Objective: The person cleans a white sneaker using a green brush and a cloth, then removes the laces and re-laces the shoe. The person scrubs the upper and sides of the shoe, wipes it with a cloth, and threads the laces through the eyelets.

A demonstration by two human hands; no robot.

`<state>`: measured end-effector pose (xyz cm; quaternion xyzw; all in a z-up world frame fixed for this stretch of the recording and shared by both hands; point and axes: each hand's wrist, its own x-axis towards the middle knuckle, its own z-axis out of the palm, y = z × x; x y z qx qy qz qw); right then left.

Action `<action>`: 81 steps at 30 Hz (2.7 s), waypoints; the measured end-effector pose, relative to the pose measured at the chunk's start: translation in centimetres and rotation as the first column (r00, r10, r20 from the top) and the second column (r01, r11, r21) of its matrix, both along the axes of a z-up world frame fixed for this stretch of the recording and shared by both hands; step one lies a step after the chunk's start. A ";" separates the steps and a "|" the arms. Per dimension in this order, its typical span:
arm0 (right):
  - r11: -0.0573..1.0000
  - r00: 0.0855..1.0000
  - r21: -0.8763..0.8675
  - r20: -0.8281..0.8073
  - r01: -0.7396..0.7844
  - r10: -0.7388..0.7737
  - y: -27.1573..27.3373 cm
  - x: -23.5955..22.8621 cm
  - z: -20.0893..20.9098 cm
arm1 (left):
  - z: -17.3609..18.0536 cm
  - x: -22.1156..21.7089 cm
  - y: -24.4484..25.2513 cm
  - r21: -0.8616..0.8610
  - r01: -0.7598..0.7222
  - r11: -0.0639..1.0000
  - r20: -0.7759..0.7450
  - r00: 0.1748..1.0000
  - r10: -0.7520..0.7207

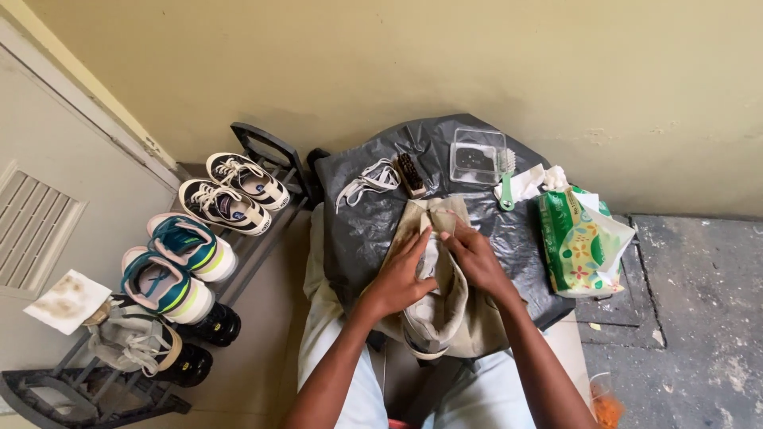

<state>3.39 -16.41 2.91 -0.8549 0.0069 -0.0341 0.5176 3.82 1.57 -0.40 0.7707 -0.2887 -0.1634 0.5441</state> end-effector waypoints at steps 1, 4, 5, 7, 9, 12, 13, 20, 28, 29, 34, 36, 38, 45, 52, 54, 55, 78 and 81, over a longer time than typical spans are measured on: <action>1.000 1.000 0.001 0.003 -0.003 0.003 -1.0 0.4 -1.4 | -0.2 0.2 0.1 0.001 -0.003 1.000 0.003 1.000 0.003; 0.997 0.990 -0.077 -0.138 0.012 -0.022 -3.8 2.4 -5.8 | 0.4 -0.2 0.1 0.036 0.011 0.999 -0.061 0.998 -0.009; 0.997 0.990 -0.047 -0.127 0.060 -0.065 -4.7 3.7 -7.5 | 1.6 -0.8 0.1 0.029 -0.003 1.000 -0.038 0.999 0.004; 0.993 0.989 -0.016 -0.098 0.113 -0.114 -4.5 4.7 -7.3 | 2.3 -0.9 0.0 0.020 -0.012 1.000 0.005 1.000 0.012; 0.982 0.985 -0.089 -0.053 -0.166 0.162 -2.3 3.2 -4.0 | 1.1 -0.9 -0.2 0.052 -0.037 0.998 -0.040 0.998 0.039; 0.970 0.974 -0.194 -0.202 -0.147 0.107 -1.8 4.9 -4.0 | 0.4 -0.3 -0.4 0.075 -0.054 0.996 -0.027 0.998 0.057; 0.969 0.974 -0.196 -0.200 -0.149 0.110 -1.9 3.8 -3.6 | 0.7 -0.6 -0.5 0.074 -0.058 0.996 -0.025 0.998 0.060; 0.994 0.997 0.097 -0.069 0.046 -0.039 -6.0 0.3 -8.3 | 1.0 -2.2 -0.2 -0.055 -0.200 0.978 -0.045 0.979 0.197; 0.999 0.998 0.027 -0.054 -0.040 0.041 -4.6 -0.2 -8.1 | -0.2 -1.3 -0.1 0.016 -0.106 0.994 0.002 0.994 0.106; 0.999 0.993 0.050 -0.122 0.012 -0.006 -5.0 -0.2 -8.4 | 0.0 -1.6 -0.2 0.014 -0.134 0.991 0.010 0.991 0.134; 0.953 0.973 0.195 -0.048 0.230 -0.225 -6.5 -2.8 -8.8 | 3.2 -4.3 0.5 -0.036 -0.259 0.965 -0.004 0.966 0.259; 0.919 0.952 0.262 -0.008 0.296 -0.305 -4.8 -5.2 -7.2 | 3.1 -5.2 0.8 -0.083 -0.310 0.947 -0.060 0.950 0.305; 0.941 0.963 0.206 -0.074 0.268 -0.259 -4.2 -5.3 -7.7 | 2.9 -5.1 0.6 -0.088 -0.280 0.956 -0.098 0.957 0.272; 0.928 0.963 0.282 -0.186 0.243 -0.195 -0.2 -6.3 -3.9 | 1.5 -4.7 0.1 -0.056 -0.180 0.982 -0.099 0.980 0.174; 0.707 0.928 0.623 -0.087 0.334 -0.362 -5.0 -6.9 -12.6 | 2.7 -6.3 1.9 -0.166 -0.284 0.944 -0.196 0.948 0.251; 0.862 0.961 0.427 -0.073 0.272 -0.267 -3.7 -7.3 -12.1 | 2.8 -6.9 1.6 -0.206 -0.251 0.946 -0.236 0.951 0.201; 0.859 0.958 0.428 -0.080 0.281 -0.274 -2.9 -7.6 -11.6 | 2.8 -7.1 1.5 -0.201 -0.245 0.948 -0.241 0.951 0.195; 0.829 0.907 0.388 -0.044 0.403 -0.420 -7.6 -6.8 -12.8 | 0.1 -3.9 2.8 0.021 -0.529 0.848 -0.212 0.827 0.521; 0.823 0.861 0.345 0.074 0.452 -0.504 -6.2 -6.7 -3.9 | -1.5 0.0 2.6 0.150 -0.536 0.831 -0.205 0.805 0.556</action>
